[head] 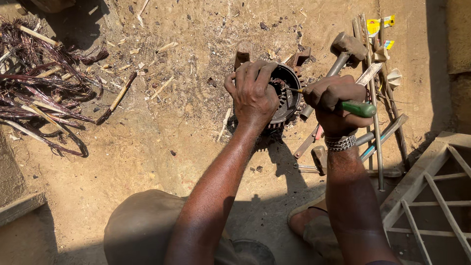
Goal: The person sits on the ground and uses a screwdriver to pry burnt copper windings out of an electric motor stator, working around the slots. They then use pliers to pull remaining wire out of the housing and collect the stripped copper with a pile of scrap wire nearby.
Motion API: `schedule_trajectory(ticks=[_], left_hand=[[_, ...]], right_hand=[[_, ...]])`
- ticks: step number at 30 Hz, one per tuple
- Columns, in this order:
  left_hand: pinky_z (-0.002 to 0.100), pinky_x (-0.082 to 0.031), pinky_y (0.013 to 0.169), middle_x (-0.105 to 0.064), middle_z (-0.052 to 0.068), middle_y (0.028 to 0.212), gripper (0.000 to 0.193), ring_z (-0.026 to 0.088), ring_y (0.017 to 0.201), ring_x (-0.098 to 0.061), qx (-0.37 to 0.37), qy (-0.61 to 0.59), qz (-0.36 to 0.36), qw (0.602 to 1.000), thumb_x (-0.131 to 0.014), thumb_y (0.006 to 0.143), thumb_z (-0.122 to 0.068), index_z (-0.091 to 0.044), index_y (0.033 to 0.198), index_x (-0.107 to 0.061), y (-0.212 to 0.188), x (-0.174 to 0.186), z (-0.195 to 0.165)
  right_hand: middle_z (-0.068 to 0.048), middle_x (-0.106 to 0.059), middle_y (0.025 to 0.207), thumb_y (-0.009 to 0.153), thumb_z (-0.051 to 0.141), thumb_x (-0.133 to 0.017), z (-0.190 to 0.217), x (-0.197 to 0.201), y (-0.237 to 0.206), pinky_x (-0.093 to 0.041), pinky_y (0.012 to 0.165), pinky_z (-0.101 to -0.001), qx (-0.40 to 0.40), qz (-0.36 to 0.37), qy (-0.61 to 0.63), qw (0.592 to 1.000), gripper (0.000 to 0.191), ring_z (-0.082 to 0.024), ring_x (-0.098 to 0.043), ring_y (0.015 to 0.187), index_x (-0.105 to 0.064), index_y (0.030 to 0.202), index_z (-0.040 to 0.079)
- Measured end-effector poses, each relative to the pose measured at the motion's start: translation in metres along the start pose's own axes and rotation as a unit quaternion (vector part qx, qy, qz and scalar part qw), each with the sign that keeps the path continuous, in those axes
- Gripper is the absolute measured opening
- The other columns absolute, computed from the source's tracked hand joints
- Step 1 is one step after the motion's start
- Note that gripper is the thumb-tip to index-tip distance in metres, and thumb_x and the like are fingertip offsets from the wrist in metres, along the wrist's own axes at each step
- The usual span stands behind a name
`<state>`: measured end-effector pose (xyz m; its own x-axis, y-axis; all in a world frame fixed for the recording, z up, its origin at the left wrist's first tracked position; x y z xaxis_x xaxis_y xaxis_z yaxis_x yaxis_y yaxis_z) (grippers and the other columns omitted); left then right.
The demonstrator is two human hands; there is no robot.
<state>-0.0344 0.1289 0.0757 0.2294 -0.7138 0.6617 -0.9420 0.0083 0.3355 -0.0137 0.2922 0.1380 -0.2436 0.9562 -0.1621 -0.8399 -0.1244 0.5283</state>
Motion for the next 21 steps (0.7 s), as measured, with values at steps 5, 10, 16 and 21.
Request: schedule_trajectory(ticks=[5,10,16,21], left_hand=[[0.051,-0.029,0.114,-0.065,0.0,0.127,0.051,0.024,0.131,-0.054,-0.001,0.004,0.003,1.0,-0.062,0.079,0.004,-0.018,0.124,-0.069,0.0,-0.003,0.0],[0.052,-0.029,0.115,-0.065,0.0,0.127,0.051,0.023,0.131,-0.054,-0.002,0.002,0.001,1.0,-0.062,0.08,0.005,-0.019,0.125,-0.069,0.0,-0.003,0.003],[0.052,-0.029,0.116,-0.065,0.0,0.127,0.051,0.024,0.132,-0.055,-0.004,-0.003,0.001,1.0,-0.062,0.081,0.005,-0.019,0.126,-0.069,0.001,-0.002,0.002],[0.051,-0.03,0.115,-0.067,-0.001,0.127,0.056,0.024,0.131,-0.056,0.001,-0.002,0.004,1.0,-0.059,0.077,0.006,-0.02,0.125,-0.069,0.0,-0.005,0.003]], right_hand=[[0.0,-0.026,0.047,0.084,0.091,-0.042,-0.008,-0.009,0.007,-0.024,0.041,-0.0324,-0.005,0.032,0.001,0.999,0.084,-0.015,-0.028,0.038,-0.023,0.056,0.014],[0.0,-0.026,0.051,0.082,0.094,-0.038,-0.02,0.0,0.007,-0.022,0.041,-0.0298,-0.077,0.0,-0.028,0.997,0.085,-0.014,-0.026,0.042,-0.022,0.062,0.013],[0.001,-0.027,0.056,0.081,0.097,-0.033,-0.058,0.028,-0.003,-0.028,0.045,-0.0288,-0.119,-0.022,-0.066,0.99,0.089,-0.013,-0.033,0.048,-0.026,0.064,0.01],[0.001,-0.033,0.057,0.09,0.096,-0.02,-0.082,0.022,0.009,-0.028,0.05,-0.0289,-0.143,0.02,-0.206,0.968,0.089,-0.013,-0.038,0.052,-0.03,0.064,0.011]])
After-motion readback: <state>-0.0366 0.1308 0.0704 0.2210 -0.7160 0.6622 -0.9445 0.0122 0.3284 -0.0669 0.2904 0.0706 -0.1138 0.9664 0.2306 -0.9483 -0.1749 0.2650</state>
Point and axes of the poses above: each hand's wrist, its own y-axis towards the middle knuckle, its own x-axis out of the back of the hand, z = x × y, the point moved 7 cm from there along y, towards the middle knuckle
